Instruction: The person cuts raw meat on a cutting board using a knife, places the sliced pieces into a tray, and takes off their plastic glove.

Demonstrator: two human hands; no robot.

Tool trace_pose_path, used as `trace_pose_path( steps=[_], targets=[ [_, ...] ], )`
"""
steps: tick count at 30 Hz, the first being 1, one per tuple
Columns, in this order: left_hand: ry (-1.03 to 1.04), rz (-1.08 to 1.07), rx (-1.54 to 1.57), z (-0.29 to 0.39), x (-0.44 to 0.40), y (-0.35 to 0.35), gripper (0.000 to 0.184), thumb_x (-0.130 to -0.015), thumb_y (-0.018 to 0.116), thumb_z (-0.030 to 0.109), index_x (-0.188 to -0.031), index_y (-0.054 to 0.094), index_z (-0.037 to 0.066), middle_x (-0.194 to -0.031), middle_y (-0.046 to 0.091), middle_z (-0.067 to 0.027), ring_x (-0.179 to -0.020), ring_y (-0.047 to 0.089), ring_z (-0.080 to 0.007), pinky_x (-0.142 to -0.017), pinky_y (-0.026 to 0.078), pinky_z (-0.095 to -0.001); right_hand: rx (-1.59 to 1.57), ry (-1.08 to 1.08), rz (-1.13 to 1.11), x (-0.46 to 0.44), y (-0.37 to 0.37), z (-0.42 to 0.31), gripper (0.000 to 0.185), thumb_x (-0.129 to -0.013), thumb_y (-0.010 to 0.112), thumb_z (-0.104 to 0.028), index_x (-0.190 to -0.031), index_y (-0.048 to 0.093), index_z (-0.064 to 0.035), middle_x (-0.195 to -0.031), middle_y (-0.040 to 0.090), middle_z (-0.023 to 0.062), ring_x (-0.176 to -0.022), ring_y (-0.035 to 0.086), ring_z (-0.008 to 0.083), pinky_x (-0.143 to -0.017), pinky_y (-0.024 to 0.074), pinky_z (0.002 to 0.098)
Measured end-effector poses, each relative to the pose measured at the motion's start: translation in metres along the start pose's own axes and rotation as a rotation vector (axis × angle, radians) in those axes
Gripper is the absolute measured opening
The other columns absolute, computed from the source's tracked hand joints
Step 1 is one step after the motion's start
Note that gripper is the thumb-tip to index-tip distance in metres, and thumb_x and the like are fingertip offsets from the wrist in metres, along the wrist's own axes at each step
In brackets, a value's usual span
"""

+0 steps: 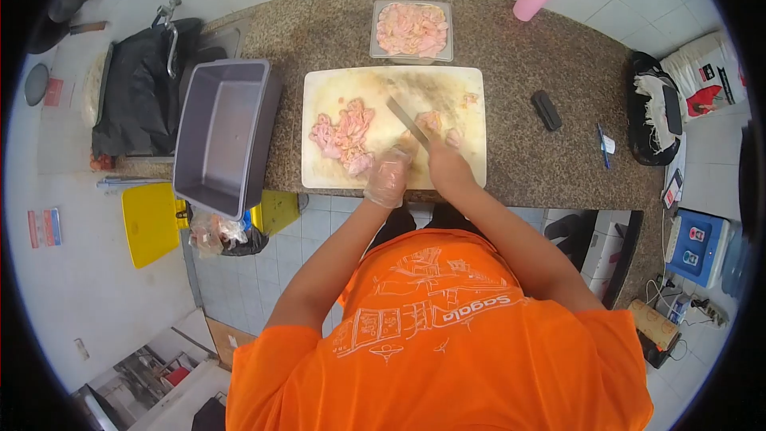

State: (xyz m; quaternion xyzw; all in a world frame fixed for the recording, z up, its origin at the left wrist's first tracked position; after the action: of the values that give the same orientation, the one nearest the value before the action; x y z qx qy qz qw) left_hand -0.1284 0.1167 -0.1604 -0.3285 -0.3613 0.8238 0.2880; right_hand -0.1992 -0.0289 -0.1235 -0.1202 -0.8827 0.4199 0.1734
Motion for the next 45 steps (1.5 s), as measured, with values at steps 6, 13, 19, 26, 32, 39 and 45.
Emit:
trace_pose_path(
  steps=[6, 13, 19, 26, 32, 39, 45],
  targets=[
    [-0.052, -0.064, -0.039, -0.011, -0.005, 0.002, 0.010, -0.084, 0.069, 0.008, -0.093, 0.069, 0.004, -0.087, 0.068, -0.0213, -0.086, 0.069, -0.0415, -0.072, 0.055, -0.0493, 0.064, -0.062, 0.033, -0.026, 0.017, 0.005, 0.028, -0.101, 0.046, -0.006, -0.127, 0.050, 0.0009, -0.095, 0.073, 0.0282, -0.087, 0.072, 0.0478, -0.074, 0.0570, 0.0583],
    [-0.468, -0.021, -0.016, -0.006, 0.006, -0.025, 0.009, -0.089, 0.070, 0.013, -0.091, 0.071, 0.004, -0.084, 0.068, -0.0216, -0.084, 0.068, -0.0420, -0.072, 0.055, -0.0500, 0.156, 0.199, -0.288, 0.098, -0.037, 0.026, 0.031, -0.110, 0.042, -0.024, -0.129, 0.051, -0.0002, -0.099, 0.072, 0.0270, -0.092, 0.071, 0.0451, -0.082, 0.0548, 0.0554],
    [-0.168, 0.067, -0.071, -0.013, 0.024, -0.006, 0.005, -0.086, 0.067, 0.008, -0.090, 0.068, 0.005, -0.084, 0.066, -0.0209, -0.085, 0.067, -0.0415, -0.074, 0.055, -0.0495, 0.206, 0.024, -0.211, 0.071, 0.000, 0.015, 0.022, -0.106, 0.047, -0.017, -0.120, 0.047, 0.0002, -0.085, 0.070, 0.0286, -0.084, 0.070, 0.0500, -0.075, 0.0538, 0.0608],
    [-0.171, -0.008, -0.022, -0.003, 0.020, -0.012, 0.006, -0.087, 0.065, 0.005, -0.090, 0.070, 0.005, -0.088, 0.066, -0.0205, -0.088, 0.067, -0.0413, -0.077, 0.055, -0.0513, 0.110, -0.190, -0.066, -0.006, 0.031, -0.028, 0.016, -0.104, 0.048, -0.012, -0.114, 0.047, 0.0002, -0.080, 0.069, 0.0294, -0.080, 0.070, 0.0515, -0.071, 0.0540, 0.0612],
    [-0.565, 0.284, 0.189, -0.019, 0.016, -0.031, 0.023, -0.092, 0.075, 0.023, -0.088, 0.073, 0.000, -0.079, 0.071, -0.0221, -0.074, 0.070, -0.0405, -0.072, 0.054, -0.0475, 0.177, -0.001, -0.159, 0.080, 0.003, 0.036, 0.022, -0.105, 0.054, -0.018, -0.114, 0.046, -0.0005, -0.076, 0.068, 0.0317, -0.075, 0.068, 0.0546, -0.069, 0.0534, 0.0647],
    [-0.512, 0.173, 0.306, 0.006, -0.019, -0.034, 0.023, -0.095, 0.074, 0.024, -0.097, 0.077, 0.002, -0.082, 0.074, -0.0198, -0.077, 0.072, -0.0358, -0.075, 0.055, -0.0459, 0.093, 0.134, -0.096, 0.049, -0.009, 0.038, 0.024, -0.103, 0.058, -0.020, -0.115, 0.048, -0.0011, -0.081, 0.069, 0.0346, -0.080, 0.070, 0.0556, -0.073, 0.0541, 0.0666],
    [-0.155, -0.134, 0.049, 0.029, -0.068, 0.003, 0.036, -0.083, 0.084, 0.028, -0.109, 0.075, 0.004, -0.104, 0.072, -0.0226, -0.102, 0.070, -0.0352, -0.089, 0.055, -0.0464, 0.049, 0.063, 0.135, 0.098, -0.077, 0.073, 0.025, -0.100, 0.063, -0.015, -0.113, 0.049, 0.0017, -0.084, 0.069, 0.0331, -0.083, 0.068, 0.0561, -0.074, 0.0528, 0.0645]
  ],
)
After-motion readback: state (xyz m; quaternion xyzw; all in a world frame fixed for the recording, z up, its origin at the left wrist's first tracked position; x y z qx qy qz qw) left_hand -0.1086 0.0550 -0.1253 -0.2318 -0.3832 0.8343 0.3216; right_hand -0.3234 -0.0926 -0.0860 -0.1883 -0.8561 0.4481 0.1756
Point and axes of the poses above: each hand's wrist, its own x-axis away from the middle knuckle, its own y-axis out of the palm, z = x × y, the point moved 5 cm from there along -x, towards the middle knuckle
